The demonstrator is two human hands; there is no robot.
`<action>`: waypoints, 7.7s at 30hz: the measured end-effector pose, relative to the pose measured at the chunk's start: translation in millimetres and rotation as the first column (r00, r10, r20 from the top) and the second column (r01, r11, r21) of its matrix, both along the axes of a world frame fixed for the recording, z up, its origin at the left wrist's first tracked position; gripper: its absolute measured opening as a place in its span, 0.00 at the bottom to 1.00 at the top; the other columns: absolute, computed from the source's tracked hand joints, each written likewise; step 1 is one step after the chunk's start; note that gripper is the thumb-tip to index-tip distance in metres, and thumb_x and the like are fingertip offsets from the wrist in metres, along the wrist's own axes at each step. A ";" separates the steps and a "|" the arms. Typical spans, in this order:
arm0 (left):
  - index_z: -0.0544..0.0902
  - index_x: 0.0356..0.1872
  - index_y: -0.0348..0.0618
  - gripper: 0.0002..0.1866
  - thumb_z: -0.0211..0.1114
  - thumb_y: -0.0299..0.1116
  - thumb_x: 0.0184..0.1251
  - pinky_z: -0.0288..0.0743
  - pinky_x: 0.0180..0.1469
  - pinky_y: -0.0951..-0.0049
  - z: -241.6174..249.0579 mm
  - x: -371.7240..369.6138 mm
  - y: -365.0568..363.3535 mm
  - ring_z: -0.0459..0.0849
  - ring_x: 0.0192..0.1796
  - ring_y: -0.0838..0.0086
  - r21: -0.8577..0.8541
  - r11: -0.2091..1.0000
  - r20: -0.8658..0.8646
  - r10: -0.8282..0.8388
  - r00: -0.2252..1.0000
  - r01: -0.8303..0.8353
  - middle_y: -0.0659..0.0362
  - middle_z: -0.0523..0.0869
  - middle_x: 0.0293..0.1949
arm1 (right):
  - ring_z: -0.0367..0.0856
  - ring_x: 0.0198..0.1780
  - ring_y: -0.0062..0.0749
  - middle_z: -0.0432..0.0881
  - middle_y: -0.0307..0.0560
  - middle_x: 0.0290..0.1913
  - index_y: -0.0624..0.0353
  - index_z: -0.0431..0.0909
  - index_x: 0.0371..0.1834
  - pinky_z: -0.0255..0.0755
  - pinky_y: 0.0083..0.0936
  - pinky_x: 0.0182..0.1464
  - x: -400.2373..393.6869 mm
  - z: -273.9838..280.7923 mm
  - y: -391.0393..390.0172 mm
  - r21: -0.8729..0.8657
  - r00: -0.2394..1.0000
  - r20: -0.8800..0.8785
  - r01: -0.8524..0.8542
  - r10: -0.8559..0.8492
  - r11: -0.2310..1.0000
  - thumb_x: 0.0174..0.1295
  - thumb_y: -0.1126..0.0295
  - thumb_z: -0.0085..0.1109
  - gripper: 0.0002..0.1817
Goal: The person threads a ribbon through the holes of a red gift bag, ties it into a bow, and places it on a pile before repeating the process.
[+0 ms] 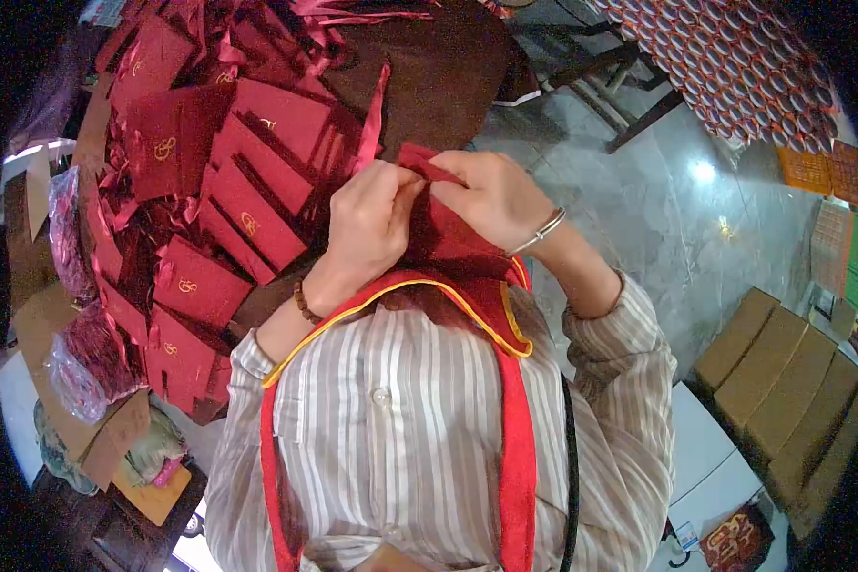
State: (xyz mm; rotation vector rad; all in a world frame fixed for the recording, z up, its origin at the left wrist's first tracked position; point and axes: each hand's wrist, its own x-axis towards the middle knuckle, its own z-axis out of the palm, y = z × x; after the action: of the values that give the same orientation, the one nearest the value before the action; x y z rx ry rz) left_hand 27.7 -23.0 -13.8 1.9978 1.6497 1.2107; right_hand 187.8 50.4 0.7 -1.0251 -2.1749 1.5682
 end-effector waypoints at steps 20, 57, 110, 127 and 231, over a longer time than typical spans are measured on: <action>0.69 0.23 0.41 0.05 0.56 0.27 0.44 0.67 0.27 0.67 -8.5 9.9 2.0 0.71 0.25 0.64 0.181 0.978 -0.390 -0.028 0.920 0.107 0.54 0.69 0.22 | 0.80 0.46 0.39 0.80 0.59 0.41 0.68 0.73 0.50 0.70 0.28 0.48 5.4 5.2 -7.3 0.060 0.982 0.183 0.028 -0.038 0.998 0.60 0.71 0.50 0.17; 0.75 0.29 0.36 0.06 0.61 0.20 0.49 0.71 0.32 0.66 -3.3 8.1 5.7 0.76 0.31 0.58 0.044 0.992 -0.124 -0.110 0.986 0.117 0.52 0.75 0.27 | 0.76 0.33 0.20 0.79 0.44 0.29 0.66 0.74 0.47 0.70 0.19 0.37 15.6 16.6 -10.8 0.099 0.990 0.121 0.062 -0.073 0.993 0.61 0.73 0.51 0.13; 0.79 0.32 0.37 0.06 0.64 0.20 0.52 0.74 0.31 0.67 1.9 9.5 -0.4 0.80 0.29 0.59 0.013 0.997 0.072 -0.082 0.994 0.082 0.52 0.81 0.28 | 0.84 0.39 0.37 0.83 0.56 0.37 0.66 0.74 0.48 0.74 0.27 0.42 10.9 18.9 -16.6 0.143 0.987 0.108 0.104 -0.120 0.984 0.58 0.74 0.54 0.15; 0.79 0.27 0.37 0.08 0.61 0.32 0.58 0.65 0.49 0.70 49.2 -40.9 61.0 0.73 0.43 0.67 -0.432 0.819 -0.030 -0.431 0.902 0.377 0.58 0.78 0.33 | 0.78 0.32 0.41 0.76 0.48 0.32 0.61 0.78 0.37 0.71 0.29 0.35 1.6 23.1 -30.3 0.416 0.991 -0.103 0.121 -0.085 0.901 0.52 0.78 0.59 0.09; 0.82 0.38 0.35 0.07 0.60 0.23 0.60 0.74 0.41 0.73 10.5 -4.0 22.3 0.81 0.37 0.66 -0.143 0.969 0.176 -0.176 0.968 0.202 0.54 0.82 0.35 | 0.82 0.37 0.43 0.82 0.55 0.35 0.64 0.78 0.40 0.73 0.30 0.41 29.3 -12.7 -2.8 -0.040 0.982 -0.052 0.178 -0.180 0.983 0.56 0.68 0.58 0.12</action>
State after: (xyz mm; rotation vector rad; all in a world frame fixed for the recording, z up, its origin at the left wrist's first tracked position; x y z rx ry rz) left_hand 23.7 -0.8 -3.2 1.8577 1.3957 1.1032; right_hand 217.0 47.6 -12.0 -1.1388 -1.9651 1.5391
